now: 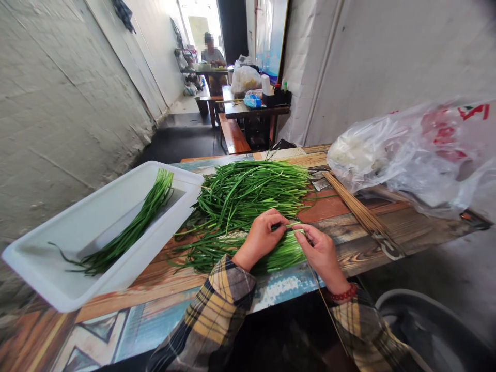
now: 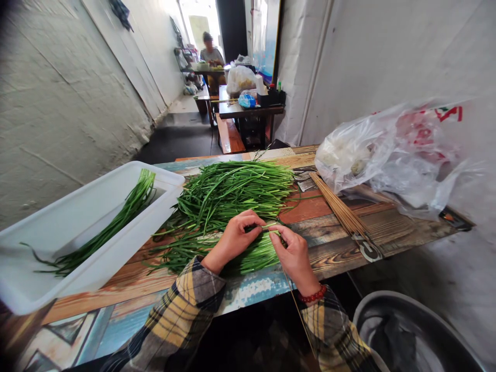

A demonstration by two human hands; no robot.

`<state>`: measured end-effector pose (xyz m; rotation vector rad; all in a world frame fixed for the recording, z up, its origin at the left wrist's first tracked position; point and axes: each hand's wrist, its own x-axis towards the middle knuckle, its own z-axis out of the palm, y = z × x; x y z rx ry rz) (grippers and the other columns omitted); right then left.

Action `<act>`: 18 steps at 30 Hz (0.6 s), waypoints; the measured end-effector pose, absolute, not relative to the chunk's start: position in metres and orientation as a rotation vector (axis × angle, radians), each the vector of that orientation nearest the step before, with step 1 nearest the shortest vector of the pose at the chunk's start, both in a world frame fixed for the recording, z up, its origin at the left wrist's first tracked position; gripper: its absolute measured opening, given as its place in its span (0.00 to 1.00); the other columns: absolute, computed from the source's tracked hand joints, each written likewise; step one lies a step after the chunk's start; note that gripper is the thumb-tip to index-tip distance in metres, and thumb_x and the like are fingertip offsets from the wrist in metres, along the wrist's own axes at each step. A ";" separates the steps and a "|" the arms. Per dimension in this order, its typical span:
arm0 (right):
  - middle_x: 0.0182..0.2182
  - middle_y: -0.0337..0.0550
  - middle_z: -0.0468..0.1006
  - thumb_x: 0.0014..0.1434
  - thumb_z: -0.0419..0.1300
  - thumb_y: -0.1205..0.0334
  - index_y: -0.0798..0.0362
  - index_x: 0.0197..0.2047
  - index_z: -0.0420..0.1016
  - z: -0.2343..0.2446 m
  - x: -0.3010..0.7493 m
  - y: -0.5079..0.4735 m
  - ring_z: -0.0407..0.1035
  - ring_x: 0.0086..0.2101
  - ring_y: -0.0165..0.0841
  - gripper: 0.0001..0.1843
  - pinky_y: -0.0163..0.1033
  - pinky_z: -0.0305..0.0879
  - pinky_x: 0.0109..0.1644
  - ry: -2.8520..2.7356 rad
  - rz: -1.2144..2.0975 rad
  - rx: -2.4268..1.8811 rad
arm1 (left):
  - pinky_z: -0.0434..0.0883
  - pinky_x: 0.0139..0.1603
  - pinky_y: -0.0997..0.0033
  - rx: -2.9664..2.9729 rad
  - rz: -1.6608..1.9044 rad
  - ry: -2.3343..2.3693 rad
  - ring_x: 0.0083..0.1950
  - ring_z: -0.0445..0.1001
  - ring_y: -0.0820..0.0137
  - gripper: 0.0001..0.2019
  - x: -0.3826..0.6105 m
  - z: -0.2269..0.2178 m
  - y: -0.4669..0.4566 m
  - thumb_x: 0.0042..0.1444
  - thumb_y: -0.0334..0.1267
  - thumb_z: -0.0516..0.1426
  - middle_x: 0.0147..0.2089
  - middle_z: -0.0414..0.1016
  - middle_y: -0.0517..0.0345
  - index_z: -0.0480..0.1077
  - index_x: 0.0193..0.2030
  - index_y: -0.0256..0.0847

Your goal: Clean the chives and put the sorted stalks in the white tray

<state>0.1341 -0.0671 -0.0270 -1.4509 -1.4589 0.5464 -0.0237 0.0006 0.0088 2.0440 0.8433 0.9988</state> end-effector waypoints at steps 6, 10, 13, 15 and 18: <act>0.35 0.43 0.81 0.61 0.55 0.56 0.53 0.42 0.77 -0.027 0.134 -0.067 0.76 0.34 0.35 0.13 0.36 0.68 0.39 -1.453 0.543 -1.462 | 0.66 0.38 0.73 2.052 1.010 0.838 0.36 0.70 0.72 0.08 -0.024 0.009 0.001 0.50 0.24 0.56 0.32 0.72 0.58 0.75 0.32 0.38; 0.35 0.44 0.81 0.61 0.55 0.56 0.53 0.41 0.77 -0.027 0.133 -0.067 0.76 0.35 0.35 0.13 0.37 0.69 0.40 -1.444 0.559 -1.461 | 0.66 0.38 0.73 2.067 1.014 0.832 0.36 0.70 0.72 0.08 -0.023 0.010 0.000 0.49 0.23 0.56 0.32 0.72 0.57 0.75 0.31 0.37; 0.34 0.44 0.81 0.61 0.55 0.56 0.53 0.40 0.76 -0.025 0.133 -0.067 0.75 0.33 0.35 0.13 0.37 0.69 0.38 -1.445 0.561 -1.466 | 0.66 0.38 0.73 2.071 1.001 0.847 0.35 0.70 0.72 0.07 -0.023 0.010 0.000 0.49 0.24 0.56 0.31 0.72 0.58 0.74 0.30 0.37; 0.33 0.44 0.81 0.61 0.54 0.56 0.53 0.40 0.76 -0.024 0.133 -0.068 0.75 0.33 0.35 0.13 0.37 0.69 0.38 -1.451 0.562 -1.459 | 0.66 0.37 0.73 2.063 0.991 0.859 0.34 0.70 0.72 0.06 -0.023 0.011 0.000 0.49 0.24 0.56 0.31 0.72 0.58 0.73 0.29 0.37; 0.34 0.44 0.81 0.61 0.54 0.55 0.53 0.40 0.76 -0.023 0.134 -0.068 0.75 0.34 0.35 0.13 0.37 0.69 0.39 -1.462 0.559 -1.462 | 0.66 0.37 0.74 2.049 0.981 0.861 0.34 0.70 0.73 0.07 -0.024 0.011 -0.001 0.51 0.25 0.56 0.30 0.72 0.58 0.73 0.29 0.37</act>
